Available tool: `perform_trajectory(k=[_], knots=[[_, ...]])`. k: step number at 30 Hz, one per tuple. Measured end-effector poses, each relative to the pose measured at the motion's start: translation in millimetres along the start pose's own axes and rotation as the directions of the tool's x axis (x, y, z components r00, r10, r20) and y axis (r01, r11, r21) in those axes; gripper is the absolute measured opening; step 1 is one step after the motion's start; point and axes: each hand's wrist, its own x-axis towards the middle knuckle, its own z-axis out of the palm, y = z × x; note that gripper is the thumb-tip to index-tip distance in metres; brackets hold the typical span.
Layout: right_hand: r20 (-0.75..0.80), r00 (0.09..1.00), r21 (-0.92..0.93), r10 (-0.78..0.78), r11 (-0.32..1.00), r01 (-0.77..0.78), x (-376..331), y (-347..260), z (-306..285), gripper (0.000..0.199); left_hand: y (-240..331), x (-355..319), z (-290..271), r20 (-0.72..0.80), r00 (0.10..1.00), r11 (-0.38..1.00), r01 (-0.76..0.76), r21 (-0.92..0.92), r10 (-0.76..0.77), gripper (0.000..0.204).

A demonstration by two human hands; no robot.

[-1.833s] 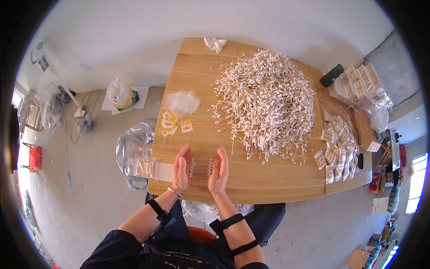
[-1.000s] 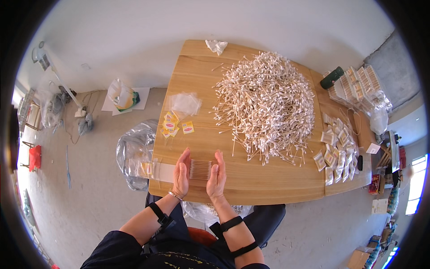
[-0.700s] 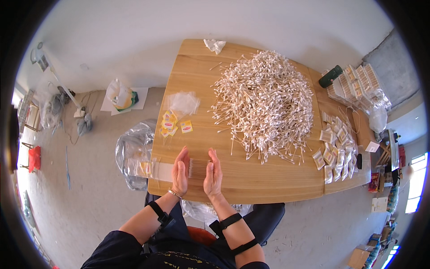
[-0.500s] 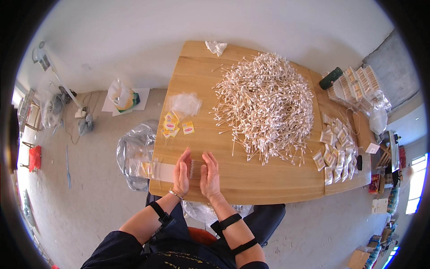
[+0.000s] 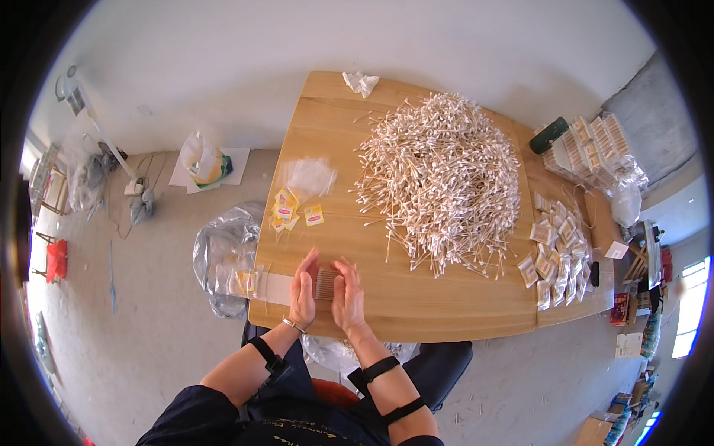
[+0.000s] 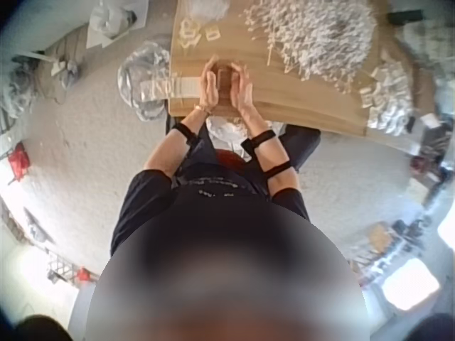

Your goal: The person inserts a paper label into a plastic bag, aligns a handful of cotton swabs, and places them inside. They then seal the bag and gather more swabs from a large pile to repeat the process.

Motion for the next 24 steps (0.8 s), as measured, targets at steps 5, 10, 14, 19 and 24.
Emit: perform_trajectory(k=[5, 10, 14, 19, 24], knots=[[-0.214, 0.975, 0.287, 0.057, 0.958, 0.007, -0.1, 7.2, -17.1, 0.052, -6.4, -4.8, -3.9, 0.022, 0.998, 0.987, 0.061, -0.146, -0.058, 0.069], [0.056, 0.996, -0.204, -0.076, 0.975, 0.086, -13.0, 8.6, -31.9, 0.064, -4.4, -3.9, -3.2, 0.009, 1.000, 0.997, 0.027, -0.076, -0.026, 0.066], [0.442, 0.897, -0.724, 0.004, 0.592, 0.354, -18.0, -1.9, -25.7, 0.086, 0.4, -2.4, -0.4, 0.053, 0.996, 0.989, 0.079, -0.124, -0.073, 0.074], [0.422, 0.906, -0.728, -0.018, 0.589, 0.351, -19.7, -4.4, -23.8, 0.095, -3.3, -1.2, -2.2, 0.057, 0.997, 0.996, 0.052, -0.077, -0.048, 0.068], [0.400, 0.915, -0.699, -0.055, 0.627, 0.344, -20.9, -11.3, -23.2, 0.100, -2.2, -0.5, -7.9, 0.048, 0.995, 0.995, 0.090, -0.051, -0.088, 0.062]])
